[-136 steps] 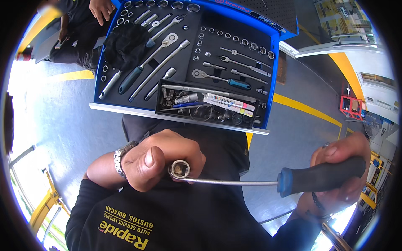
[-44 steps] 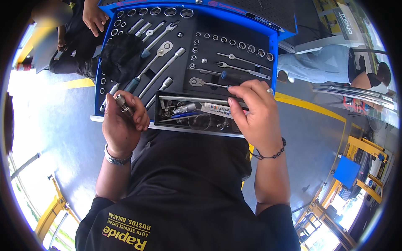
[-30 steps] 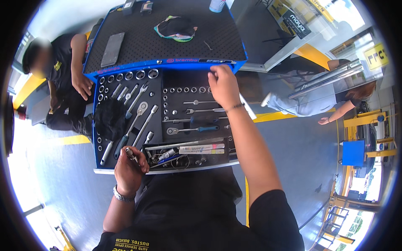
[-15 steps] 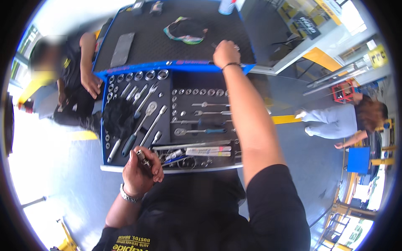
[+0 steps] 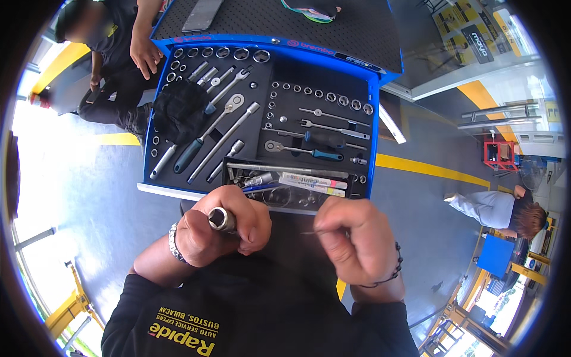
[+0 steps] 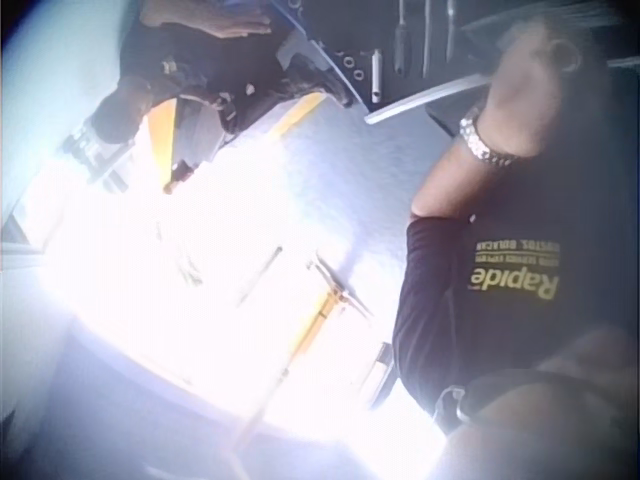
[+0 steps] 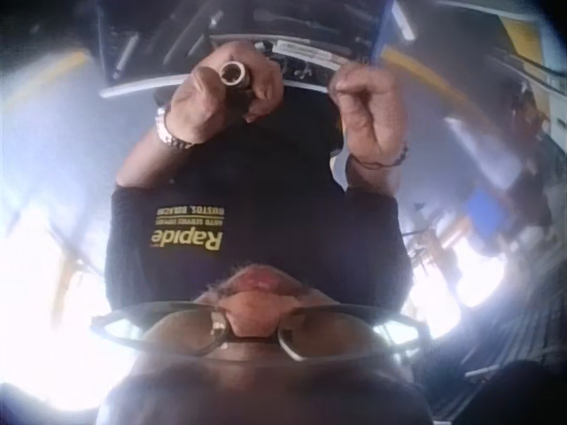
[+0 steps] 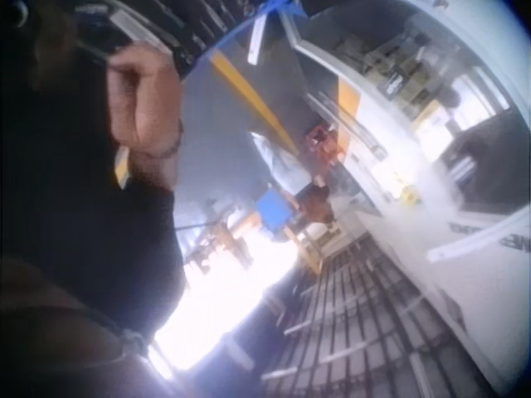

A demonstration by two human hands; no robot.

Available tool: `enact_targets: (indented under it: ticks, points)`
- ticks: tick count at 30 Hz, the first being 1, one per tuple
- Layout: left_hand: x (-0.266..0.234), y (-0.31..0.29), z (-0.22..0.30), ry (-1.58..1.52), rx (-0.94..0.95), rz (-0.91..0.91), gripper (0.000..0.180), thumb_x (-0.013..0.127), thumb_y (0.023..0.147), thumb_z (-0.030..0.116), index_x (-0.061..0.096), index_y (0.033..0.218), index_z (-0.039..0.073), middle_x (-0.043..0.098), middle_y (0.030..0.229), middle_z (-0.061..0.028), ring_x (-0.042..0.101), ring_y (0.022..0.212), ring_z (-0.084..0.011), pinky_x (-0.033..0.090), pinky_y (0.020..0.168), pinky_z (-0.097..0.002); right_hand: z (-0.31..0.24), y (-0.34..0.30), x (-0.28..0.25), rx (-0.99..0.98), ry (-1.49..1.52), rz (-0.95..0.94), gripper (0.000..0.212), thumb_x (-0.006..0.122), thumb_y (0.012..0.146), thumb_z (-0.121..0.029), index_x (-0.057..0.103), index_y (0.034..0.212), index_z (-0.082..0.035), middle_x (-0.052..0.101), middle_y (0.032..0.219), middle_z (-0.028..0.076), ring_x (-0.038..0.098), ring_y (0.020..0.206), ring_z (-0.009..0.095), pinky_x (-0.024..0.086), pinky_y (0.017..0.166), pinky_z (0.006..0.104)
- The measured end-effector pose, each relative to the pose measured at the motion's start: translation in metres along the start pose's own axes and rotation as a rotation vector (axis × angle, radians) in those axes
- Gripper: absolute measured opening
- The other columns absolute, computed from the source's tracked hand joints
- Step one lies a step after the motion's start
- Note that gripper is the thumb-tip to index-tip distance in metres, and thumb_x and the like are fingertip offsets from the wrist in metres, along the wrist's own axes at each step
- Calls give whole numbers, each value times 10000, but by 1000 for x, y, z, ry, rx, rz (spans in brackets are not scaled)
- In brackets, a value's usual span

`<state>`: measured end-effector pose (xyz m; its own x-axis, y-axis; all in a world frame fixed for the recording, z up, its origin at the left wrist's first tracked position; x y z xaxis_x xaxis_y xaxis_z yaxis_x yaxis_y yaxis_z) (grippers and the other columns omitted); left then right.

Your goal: The person holds a small metal ring and uses a screwdriver to manipulate a small internal component or wire within it. They repeatedly insert the tool into the ring and adjust the internal part while holding the ring steady with their other hand.

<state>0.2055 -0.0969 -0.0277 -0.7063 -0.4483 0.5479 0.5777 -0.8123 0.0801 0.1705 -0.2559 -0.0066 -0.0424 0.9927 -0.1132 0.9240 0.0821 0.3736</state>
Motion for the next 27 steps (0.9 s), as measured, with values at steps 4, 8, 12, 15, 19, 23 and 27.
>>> enact_targets:
  ticks: [4,8,12,15,19,23,27]
  points:
    - [5,-4,-5,96,-3,89,673,390,964,648,559,988,-3,548,835,-44,475,629,-90,390,564,-248,-24,-3,22,-88,-152,-138,204,620,881,47,578,1079,18,624,755,92,624,598,212,469,526,312]
    - [13,-5,3,219,44,92,741,296,939,708,526,914,4,528,669,-84,434,515,-126,351,481,-269,-39,-4,28,-199,-101,-156,183,598,864,68,611,1042,26,622,754,94,597,580,203,458,521,309]
    - [15,-9,2,215,23,45,765,269,926,730,517,908,6,508,632,-66,429,504,-121,342,470,-268,-42,-8,31,-157,-75,-133,170,571,842,75,602,1002,28,606,737,98,558,533,207,434,499,311]
    - [18,-10,-1,124,50,77,777,241,902,760,490,937,25,475,613,-45,399,495,-111,319,465,-265,-46,-7,40,-132,-39,-182,180,557,827,75,593,997,26,593,719,103,538,503,210,417,478,316]
    - [22,-11,-6,-45,-18,103,866,251,764,884,440,980,67,442,607,-16,354,505,-89,286,495,-242,-49,-4,50,-101,-60,-231,197,557,821,72,589,1010,24,586,687,96,526,479,209,403,459,315]
    - [24,-15,-10,-112,-77,71,905,316,742,904,441,994,44,464,639,-8,371,529,-61,307,512,-225,-54,-6,55,-124,-112,-260,199,580,818,65,591,1014,32,581,633,72,533,458,201,397,447,305]
    - [28,-18,-5,-30,-86,27,869,350,793,876,441,980,32,466,637,-1,375,528,-54,311,505,-225,-61,-6,58,-201,-92,-217,188,596,817,63,600,1004,41,588,616,67,541,443,188,391,430,301]
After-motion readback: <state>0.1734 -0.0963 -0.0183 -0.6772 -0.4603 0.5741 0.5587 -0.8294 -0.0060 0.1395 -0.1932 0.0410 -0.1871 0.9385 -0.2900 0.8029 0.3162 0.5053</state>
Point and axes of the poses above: each hand's wrist, its own y-axis towards the middle knuckle, its own x-axis out of the palm, z = x × y, the point moved 8 cm from there along y, towards the middle knuckle
